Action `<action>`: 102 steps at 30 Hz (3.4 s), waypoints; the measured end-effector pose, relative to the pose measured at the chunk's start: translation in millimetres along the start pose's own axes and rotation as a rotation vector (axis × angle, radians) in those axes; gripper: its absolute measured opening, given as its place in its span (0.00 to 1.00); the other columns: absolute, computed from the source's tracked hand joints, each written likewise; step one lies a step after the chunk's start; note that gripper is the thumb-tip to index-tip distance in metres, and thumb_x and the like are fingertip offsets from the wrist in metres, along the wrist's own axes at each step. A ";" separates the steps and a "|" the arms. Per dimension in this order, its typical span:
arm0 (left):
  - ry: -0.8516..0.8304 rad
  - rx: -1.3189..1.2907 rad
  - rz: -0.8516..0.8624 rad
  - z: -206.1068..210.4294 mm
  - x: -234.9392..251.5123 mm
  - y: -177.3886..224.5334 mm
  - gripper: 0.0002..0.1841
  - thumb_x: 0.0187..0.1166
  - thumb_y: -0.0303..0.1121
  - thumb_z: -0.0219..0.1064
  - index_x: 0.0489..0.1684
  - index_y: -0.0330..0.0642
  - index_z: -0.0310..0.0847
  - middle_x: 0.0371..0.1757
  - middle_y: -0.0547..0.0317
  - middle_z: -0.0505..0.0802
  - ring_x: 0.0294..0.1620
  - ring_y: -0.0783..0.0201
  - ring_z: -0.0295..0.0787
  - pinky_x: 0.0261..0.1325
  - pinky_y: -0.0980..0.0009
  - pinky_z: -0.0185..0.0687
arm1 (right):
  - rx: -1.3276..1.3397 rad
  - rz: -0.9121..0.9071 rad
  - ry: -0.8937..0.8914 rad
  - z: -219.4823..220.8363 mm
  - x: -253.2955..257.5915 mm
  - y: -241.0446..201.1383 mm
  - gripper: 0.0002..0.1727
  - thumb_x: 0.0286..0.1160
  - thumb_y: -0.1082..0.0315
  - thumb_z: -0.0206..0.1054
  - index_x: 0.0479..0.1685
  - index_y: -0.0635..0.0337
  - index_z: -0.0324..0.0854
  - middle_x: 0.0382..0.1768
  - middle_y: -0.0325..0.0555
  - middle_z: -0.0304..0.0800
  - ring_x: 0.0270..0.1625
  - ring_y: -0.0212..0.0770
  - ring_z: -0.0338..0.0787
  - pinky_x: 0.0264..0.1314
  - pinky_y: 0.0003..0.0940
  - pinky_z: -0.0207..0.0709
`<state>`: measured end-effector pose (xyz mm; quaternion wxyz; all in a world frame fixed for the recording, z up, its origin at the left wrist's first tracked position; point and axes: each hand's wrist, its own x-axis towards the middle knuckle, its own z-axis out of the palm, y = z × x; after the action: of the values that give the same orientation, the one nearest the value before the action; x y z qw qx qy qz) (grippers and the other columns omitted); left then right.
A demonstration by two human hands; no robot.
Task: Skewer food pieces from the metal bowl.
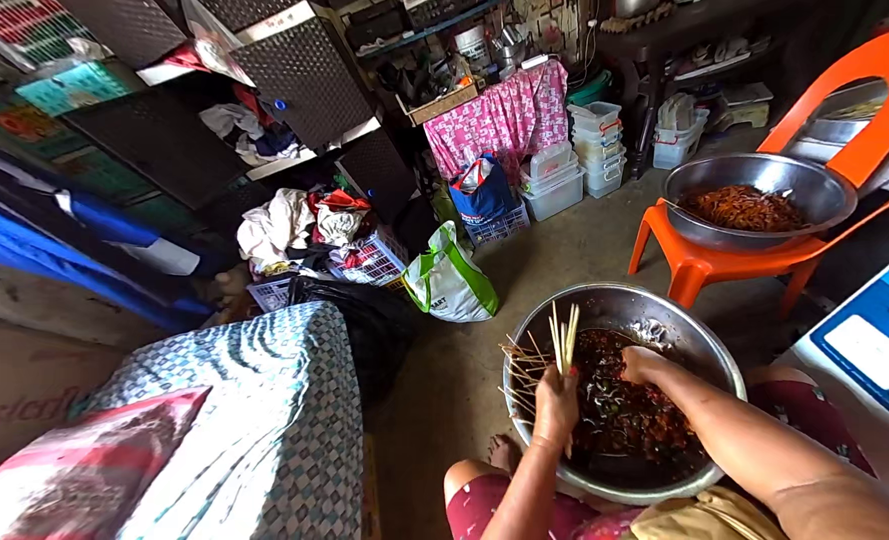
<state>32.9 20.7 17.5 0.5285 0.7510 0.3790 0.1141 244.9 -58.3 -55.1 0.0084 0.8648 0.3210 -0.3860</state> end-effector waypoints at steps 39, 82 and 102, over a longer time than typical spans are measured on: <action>-0.027 0.035 -0.011 24.2 -3.2 -28.2 0.19 0.79 0.30 0.67 0.66 0.31 0.78 0.41 0.47 0.90 0.34 0.59 0.87 0.42 0.59 0.85 | 1.828 -0.276 0.014 -15.4 -2.2 -2.3 0.21 0.98 0.61 0.40 0.66 0.65 0.73 0.45 0.49 0.84 0.44 0.43 0.90 0.54 0.41 0.88; -0.009 0.161 0.016 28.2 -4.1 -24.8 0.15 0.79 0.29 0.66 0.59 0.31 0.83 0.43 0.44 0.92 0.45 0.55 0.91 0.56 0.54 0.85 | 1.644 -0.294 -0.082 -10.7 -8.1 -5.3 0.11 0.89 0.76 0.50 0.62 0.69 0.71 0.43 0.50 0.86 0.42 0.43 0.92 0.53 0.39 0.89; 0.033 0.165 -0.105 39.0 -12.8 -9.7 0.14 0.81 0.27 0.64 0.61 0.31 0.78 0.45 0.41 0.91 0.48 0.49 0.91 0.56 0.50 0.85 | 1.866 -0.058 0.018 18.2 -32.9 -57.9 0.10 0.91 0.74 0.50 0.60 0.71 0.70 0.36 0.54 0.84 0.34 0.43 0.90 0.41 0.38 0.89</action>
<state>42.1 -14.2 -4.3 0.4637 0.7692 0.4346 0.0672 184.1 -35.2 -32.2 -0.7018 0.5163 -0.0975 -0.4811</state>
